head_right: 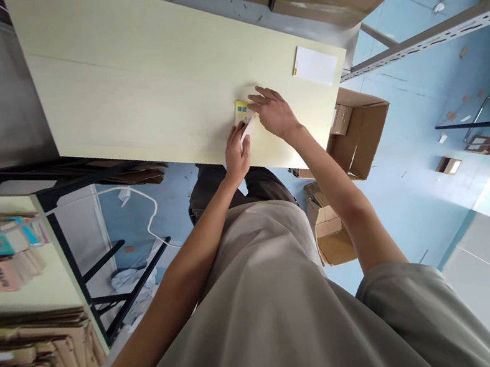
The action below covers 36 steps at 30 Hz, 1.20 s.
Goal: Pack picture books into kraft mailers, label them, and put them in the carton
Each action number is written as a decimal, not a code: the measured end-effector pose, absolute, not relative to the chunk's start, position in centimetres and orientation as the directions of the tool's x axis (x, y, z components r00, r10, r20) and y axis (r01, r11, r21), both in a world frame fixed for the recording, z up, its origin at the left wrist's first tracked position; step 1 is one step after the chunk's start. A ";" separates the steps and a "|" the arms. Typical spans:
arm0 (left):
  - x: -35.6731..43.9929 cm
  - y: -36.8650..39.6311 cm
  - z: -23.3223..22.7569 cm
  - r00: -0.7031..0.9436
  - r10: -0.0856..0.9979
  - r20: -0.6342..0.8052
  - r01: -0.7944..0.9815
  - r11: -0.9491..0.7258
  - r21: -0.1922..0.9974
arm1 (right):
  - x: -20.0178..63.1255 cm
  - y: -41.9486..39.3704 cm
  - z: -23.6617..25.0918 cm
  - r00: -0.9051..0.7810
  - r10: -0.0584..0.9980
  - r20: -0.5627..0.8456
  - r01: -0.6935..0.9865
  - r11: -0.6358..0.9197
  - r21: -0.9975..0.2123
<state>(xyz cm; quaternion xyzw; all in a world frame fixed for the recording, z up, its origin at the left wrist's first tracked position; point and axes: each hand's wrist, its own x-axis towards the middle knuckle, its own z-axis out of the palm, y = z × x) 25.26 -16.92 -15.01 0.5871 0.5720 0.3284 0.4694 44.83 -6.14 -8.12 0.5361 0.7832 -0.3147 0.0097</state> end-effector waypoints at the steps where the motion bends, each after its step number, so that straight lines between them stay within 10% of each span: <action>1: 25.0 -17.2 -14.7 0.102 0.981 -0.167 0.323 0.126 0.938 | 44.8 -5.5 -8.4 -0.429 0.832 -0.351 0.846 0.234 -0.479; 23: 19.6 -17.8 -12.6 -0.412 0.658 -0.630 0.207 0.741 0.639 | 34.6 -2.2 -14.8 -0.114 0.952 -0.285 0.810 -0.077 -0.581; 31: 17.3 -16.4 -13.3 -0.237 0.660 -0.713 0.519 0.706 0.481 | 34.1 -2.9 -15.3 -0.004 0.967 -0.257 0.822 -0.143 -0.551; 36: 13.5 -13.9 -13.8 -0.319 0.810 -0.492 0.657 0.564 0.501 | 33.1 -3.1 -13.8 0.038 0.968 -0.249 0.839 -0.166 -0.518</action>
